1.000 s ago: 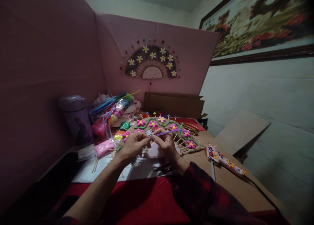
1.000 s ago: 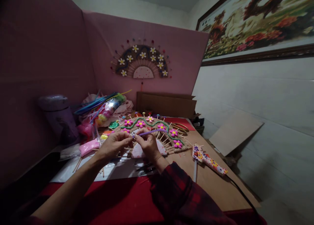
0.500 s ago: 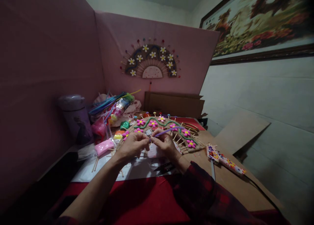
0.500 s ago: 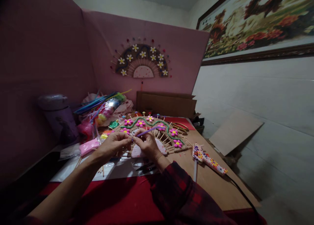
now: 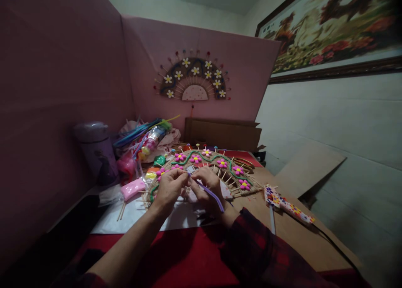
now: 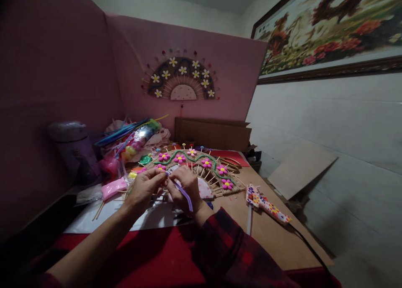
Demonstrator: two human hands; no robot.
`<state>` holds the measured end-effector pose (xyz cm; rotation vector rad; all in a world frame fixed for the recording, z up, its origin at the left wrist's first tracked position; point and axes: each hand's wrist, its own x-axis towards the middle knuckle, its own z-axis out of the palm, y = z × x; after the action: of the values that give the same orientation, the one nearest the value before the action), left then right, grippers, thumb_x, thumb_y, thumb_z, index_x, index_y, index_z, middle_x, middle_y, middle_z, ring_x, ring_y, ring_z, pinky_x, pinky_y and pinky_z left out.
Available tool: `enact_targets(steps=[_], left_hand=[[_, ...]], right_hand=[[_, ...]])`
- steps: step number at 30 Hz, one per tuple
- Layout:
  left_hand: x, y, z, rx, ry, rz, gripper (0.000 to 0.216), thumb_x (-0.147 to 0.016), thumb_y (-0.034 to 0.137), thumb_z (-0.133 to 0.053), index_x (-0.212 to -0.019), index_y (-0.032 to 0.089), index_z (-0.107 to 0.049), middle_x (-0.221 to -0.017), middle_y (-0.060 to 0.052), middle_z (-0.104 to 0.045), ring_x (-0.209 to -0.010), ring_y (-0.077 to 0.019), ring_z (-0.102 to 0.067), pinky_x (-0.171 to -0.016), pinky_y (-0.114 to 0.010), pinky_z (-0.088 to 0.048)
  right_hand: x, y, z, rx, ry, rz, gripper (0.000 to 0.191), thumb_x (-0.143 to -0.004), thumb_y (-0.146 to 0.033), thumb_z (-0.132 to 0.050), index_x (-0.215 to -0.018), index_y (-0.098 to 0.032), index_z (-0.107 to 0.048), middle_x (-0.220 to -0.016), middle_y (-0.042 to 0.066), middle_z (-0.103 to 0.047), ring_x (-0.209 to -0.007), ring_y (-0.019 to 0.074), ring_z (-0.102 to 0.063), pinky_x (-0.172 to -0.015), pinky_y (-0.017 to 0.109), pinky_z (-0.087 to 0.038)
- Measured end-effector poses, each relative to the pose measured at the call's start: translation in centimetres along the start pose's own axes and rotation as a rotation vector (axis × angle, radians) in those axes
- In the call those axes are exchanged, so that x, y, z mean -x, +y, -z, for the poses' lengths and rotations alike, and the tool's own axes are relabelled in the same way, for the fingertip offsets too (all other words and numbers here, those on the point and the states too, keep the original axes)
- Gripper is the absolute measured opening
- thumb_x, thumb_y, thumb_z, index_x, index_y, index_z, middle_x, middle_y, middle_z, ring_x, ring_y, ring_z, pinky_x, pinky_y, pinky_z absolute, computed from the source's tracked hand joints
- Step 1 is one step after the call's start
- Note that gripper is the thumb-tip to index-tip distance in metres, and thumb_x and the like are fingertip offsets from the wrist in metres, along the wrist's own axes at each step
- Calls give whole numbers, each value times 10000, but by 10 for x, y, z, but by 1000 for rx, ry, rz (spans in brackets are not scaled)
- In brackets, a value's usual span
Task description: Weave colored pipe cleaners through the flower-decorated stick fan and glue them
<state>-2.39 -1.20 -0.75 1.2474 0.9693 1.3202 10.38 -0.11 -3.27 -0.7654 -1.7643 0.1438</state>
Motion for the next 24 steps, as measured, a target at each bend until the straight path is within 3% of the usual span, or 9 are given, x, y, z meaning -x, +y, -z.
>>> enact_targets(steps=[3, 8, 13, 18, 21, 24], left_hand=[[0, 4, 2, -47, -71, 5, 225, -664, 346, -610, -626, 129, -570, -543, 10, -566, -375, -62, -413, -352, -193, -329], [-5, 6, 10, -293, -110, -100, 199, -709, 317, -566, -722, 124, -614, -597, -11, -603, -400, -74, -448, -380, -196, -345], [-6, 4, 14, -460, -168, -186, 161, -724, 265, -529, -722, 139, -630, -608, -24, -623, -543, -126, -556, -510, -225, -409], [-6, 4, 14, -638, -198, -220, 189, -751, 258, -489, -734, 139, -634, -631, -25, -624, -577, -132, -556, -545, -235, -394], [-5, 2, 13, -631, -174, -221, 179, -748, 266, -497, -686, 139, -607, -596, -12, -594, -542, -116, -523, -507, -220, -364], [-4, 0, 12, -473, -128, -176, 166, -741, 277, -507, -676, 141, -576, -551, 13, -552, -459, -88, -465, -448, -203, -335]], right_hand=[[-2, 0, 5, -4, 13, -65, 111, -764, -219, -536, -657, -201, -555, -654, 12, -523, -663, 160, -478, -629, 295, -394], [-7, -1, 13, -12, -73, -24, 82, -745, -186, -545, -666, -188, -565, -660, 10, -538, -660, 149, -483, -611, 273, -383], [-8, -1, 13, 9, -55, -58, 96, -763, -189, -561, -667, -186, -564, -658, 7, -544, -636, 139, -483, -582, 260, -372], [-6, 2, 10, 8, -51, -104, 91, -780, -197, -557, -691, -184, -551, -655, -1, -526, -582, 119, -463, -534, 243, -363], [-6, 2, 10, 2, -26, -98, 83, -778, -217, -564, -703, -183, -555, -659, 4, -529, -595, 125, -476, -529, 245, -367], [-6, 1, 11, -3, -7, -82, 108, -783, -230, -565, -686, -183, -562, -649, 7, -531, -601, 131, -482, -546, 259, -382]])
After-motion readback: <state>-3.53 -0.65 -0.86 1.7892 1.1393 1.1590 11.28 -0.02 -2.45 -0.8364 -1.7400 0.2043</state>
